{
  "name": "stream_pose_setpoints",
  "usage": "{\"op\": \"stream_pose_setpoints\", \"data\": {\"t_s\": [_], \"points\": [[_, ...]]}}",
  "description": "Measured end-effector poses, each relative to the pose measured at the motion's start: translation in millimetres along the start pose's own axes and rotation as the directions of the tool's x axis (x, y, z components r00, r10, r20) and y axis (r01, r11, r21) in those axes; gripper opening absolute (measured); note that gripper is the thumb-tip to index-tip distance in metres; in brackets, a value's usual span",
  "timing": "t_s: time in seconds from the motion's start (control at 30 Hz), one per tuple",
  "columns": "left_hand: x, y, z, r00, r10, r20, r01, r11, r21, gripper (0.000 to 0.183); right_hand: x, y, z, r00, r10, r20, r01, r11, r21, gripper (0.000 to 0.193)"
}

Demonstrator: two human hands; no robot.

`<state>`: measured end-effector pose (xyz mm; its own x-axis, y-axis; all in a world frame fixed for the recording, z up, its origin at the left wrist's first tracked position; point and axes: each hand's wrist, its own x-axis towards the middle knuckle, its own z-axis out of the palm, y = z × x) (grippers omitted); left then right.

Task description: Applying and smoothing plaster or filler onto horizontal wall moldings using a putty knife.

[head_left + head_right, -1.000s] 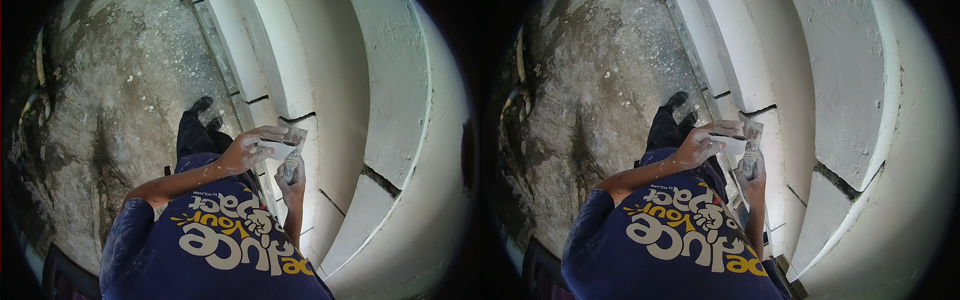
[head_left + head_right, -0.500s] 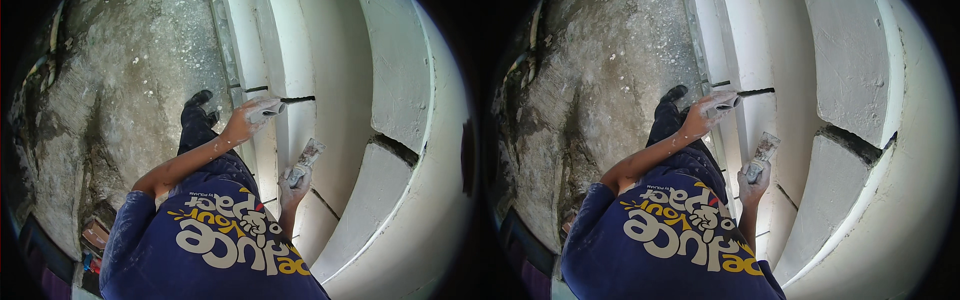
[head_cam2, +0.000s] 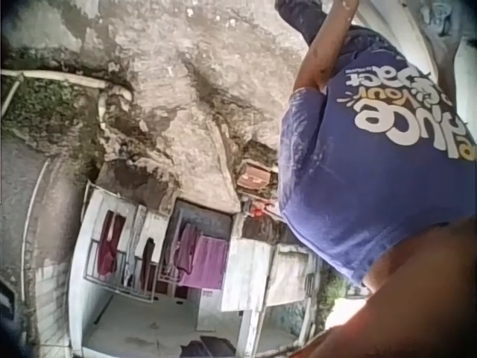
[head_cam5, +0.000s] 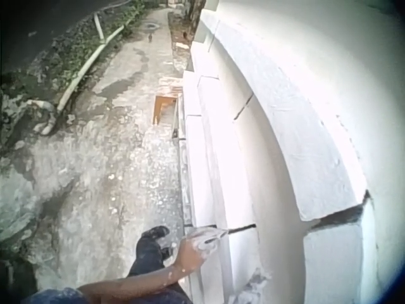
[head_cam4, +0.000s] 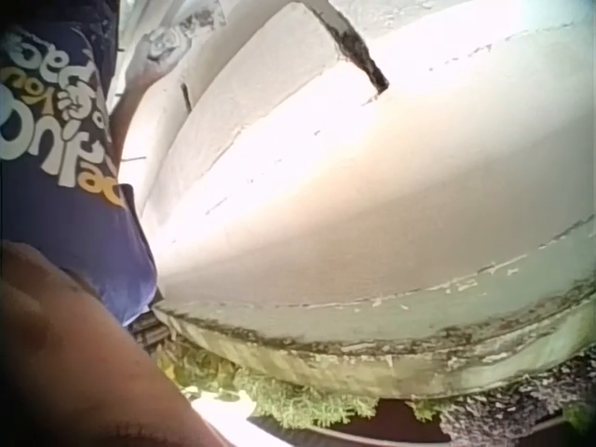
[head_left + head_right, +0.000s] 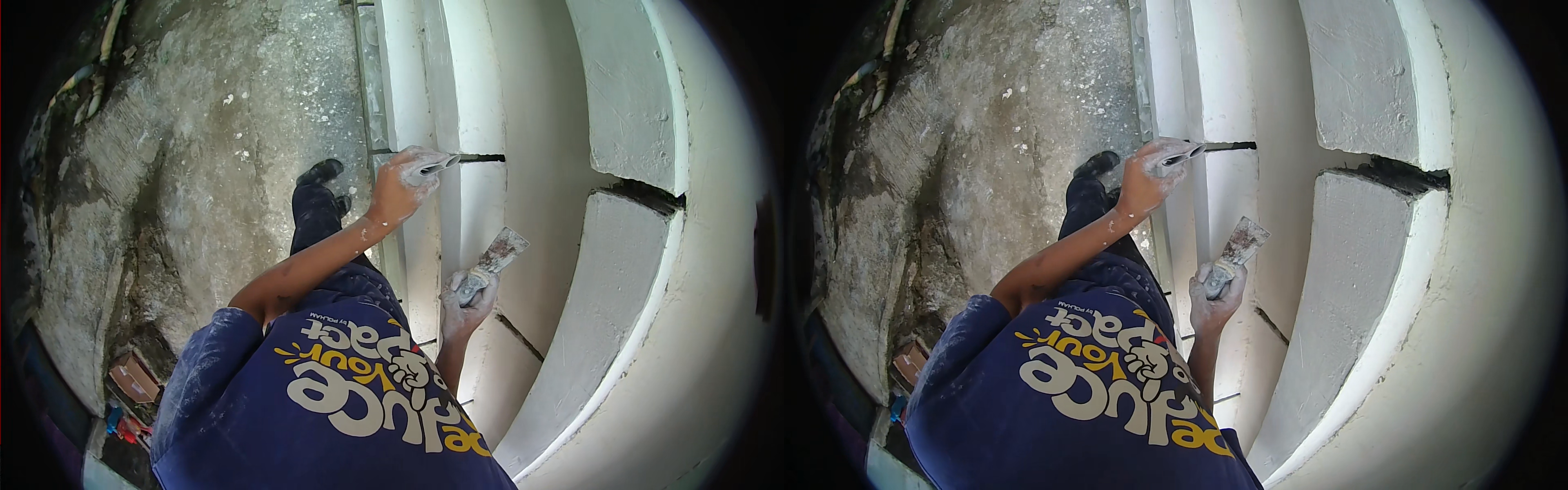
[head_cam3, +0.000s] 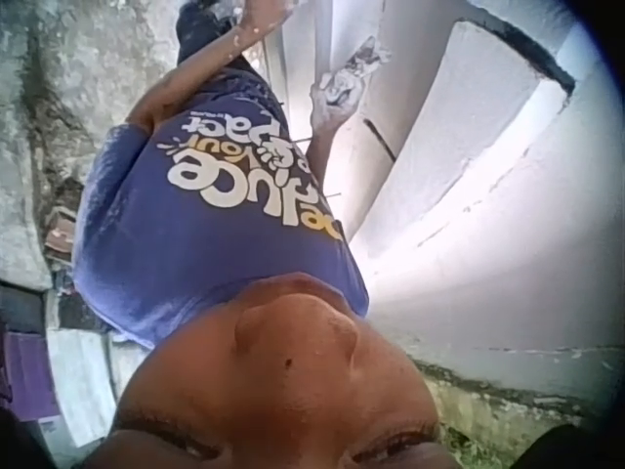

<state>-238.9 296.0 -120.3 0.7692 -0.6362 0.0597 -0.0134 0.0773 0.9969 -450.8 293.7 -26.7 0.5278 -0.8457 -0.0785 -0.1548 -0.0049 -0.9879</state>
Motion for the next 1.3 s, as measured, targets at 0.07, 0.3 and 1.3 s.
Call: {"op": "stream_pose_setpoints", "data": {"t_s": [0.07, 0.3, 1.3], "points": [[-1, 2, 1, 0.996, 0.084, -0.017, -0.082, 0.993, 0.089, 0.043, 1, 2, -1, 1.0, -0.001, 0.0, 0.001, 1.0, 0.011, 0.051], [-9, -4, 7, 0.995, 0.099, 0.008, -0.099, 0.979, 0.176, 0.043, 1, 2, -1, 1.0, -0.012, 0.008, 0.012, 0.999, -0.043, 0.049], [-37, 16, 33, 0.995, 0.04, -0.095, -0.019, 0.977, 0.213, 0.049, 1, 7, -4, 0.988, -0.131, 0.087, 0.147, 0.964, -0.222, 0.041]]}}
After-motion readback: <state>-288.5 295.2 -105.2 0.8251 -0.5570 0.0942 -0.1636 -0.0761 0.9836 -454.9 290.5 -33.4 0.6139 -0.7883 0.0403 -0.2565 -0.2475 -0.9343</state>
